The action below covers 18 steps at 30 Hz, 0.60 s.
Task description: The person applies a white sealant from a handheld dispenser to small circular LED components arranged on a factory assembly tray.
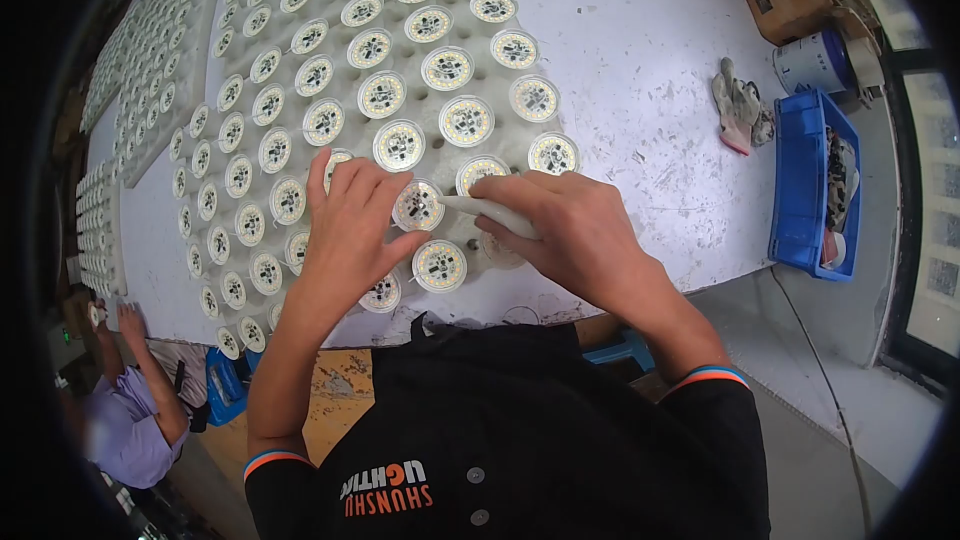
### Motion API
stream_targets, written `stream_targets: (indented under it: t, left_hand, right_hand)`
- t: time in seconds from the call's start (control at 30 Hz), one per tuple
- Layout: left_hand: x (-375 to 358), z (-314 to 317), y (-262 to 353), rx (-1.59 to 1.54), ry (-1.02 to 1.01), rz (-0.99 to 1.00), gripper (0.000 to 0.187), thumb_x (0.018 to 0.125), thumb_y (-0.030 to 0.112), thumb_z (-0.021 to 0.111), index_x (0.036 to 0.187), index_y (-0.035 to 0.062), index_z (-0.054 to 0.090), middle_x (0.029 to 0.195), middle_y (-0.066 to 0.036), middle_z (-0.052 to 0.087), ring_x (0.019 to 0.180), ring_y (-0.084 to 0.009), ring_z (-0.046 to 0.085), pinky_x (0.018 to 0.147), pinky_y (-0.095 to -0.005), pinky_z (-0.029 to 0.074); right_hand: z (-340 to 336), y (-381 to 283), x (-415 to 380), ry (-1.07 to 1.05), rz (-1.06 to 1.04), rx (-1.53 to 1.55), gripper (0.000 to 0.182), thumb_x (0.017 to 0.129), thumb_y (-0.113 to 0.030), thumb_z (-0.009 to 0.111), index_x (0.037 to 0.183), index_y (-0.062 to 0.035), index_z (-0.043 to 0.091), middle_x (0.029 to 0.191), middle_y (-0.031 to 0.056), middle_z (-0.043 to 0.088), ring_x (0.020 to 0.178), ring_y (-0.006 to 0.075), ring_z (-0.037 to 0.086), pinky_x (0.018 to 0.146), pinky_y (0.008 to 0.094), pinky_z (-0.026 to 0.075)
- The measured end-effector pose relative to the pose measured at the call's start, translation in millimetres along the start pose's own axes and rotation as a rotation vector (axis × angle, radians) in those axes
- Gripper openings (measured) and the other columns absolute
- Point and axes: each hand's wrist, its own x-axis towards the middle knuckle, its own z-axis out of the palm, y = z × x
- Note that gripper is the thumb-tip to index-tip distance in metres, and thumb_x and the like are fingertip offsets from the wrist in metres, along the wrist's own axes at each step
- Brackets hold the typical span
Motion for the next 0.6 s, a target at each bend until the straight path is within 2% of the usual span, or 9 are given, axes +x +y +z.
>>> stream_targets:
  t: [0.17,0.27,0.37,0.47,0.6]
  left_hand:
    - [-5,2,-4,-0.143,0.012,0.009,0.068,0.069,0.017,0.084,0.131,0.0101,0.057,0.119,-0.008,0.062,0.122,-0.0258,0.052,0.117,-0.0548,0.021]
    - [-6,2,-5,-0.177,0.032,0.022,0.067,0.071,0.014,0.082,0.132,0.0077,0.053,0.115,-0.007,0.062,0.120,-0.0261,0.052,0.116,-0.0573,0.021]
    - [-6,3,-6,-0.205,0.041,0.008,0.068,0.072,0.013,0.081,0.133,0.0076,0.051,0.115,-0.008,0.062,0.120,-0.0267,0.052,0.116,-0.0566,0.021]
    - [-6,3,-7,-0.223,0.035,0.001,0.067,0.073,0.013,0.081,0.133,0.0070,0.051,0.114,-0.009,0.063,0.120,-0.0269,0.052,0.115,-0.0564,0.022]
    - [-6,3,-7,-0.226,0.027,-0.020,0.072,0.068,0.013,0.084,0.134,0.0091,0.054,0.120,-0.009,0.062,0.120,-0.0266,0.053,0.116,-0.0533,0.024]
  right_hand:
    - [14,2,10,-0.054,-0.109,-0.095,0.033,0.077,-0.016,0.081,0.110,-0.0142,0.072,0.081,0.0058,0.069,0.070,0.0269,0.067,0.064,0.0376,0.053]
    - [23,3,13,-0.061,-0.124,-0.067,0.033,0.077,-0.017,0.081,0.109,-0.0144,0.073,0.079,0.0048,0.068,0.069,0.0261,0.066,0.062,0.0375,0.052]
    - [31,4,17,-0.034,-0.157,-0.092,0.029,0.075,-0.024,0.081,0.102,-0.0162,0.071,0.076,0.0042,0.067,0.068,0.0270,0.068,0.060,0.0389,0.053]
    - [32,2,19,-0.064,-0.172,-0.125,0.032,0.075,-0.015,0.081,0.106,-0.0130,0.072,0.077,0.0040,0.068,0.067,0.0259,0.066,0.060,0.0371,0.051]
    - [35,2,20,-0.059,-0.180,-0.144,0.031,0.074,-0.015,0.081,0.104,-0.0132,0.072,0.077,0.0039,0.068,0.066,0.0257,0.066,0.060,0.0367,0.051]
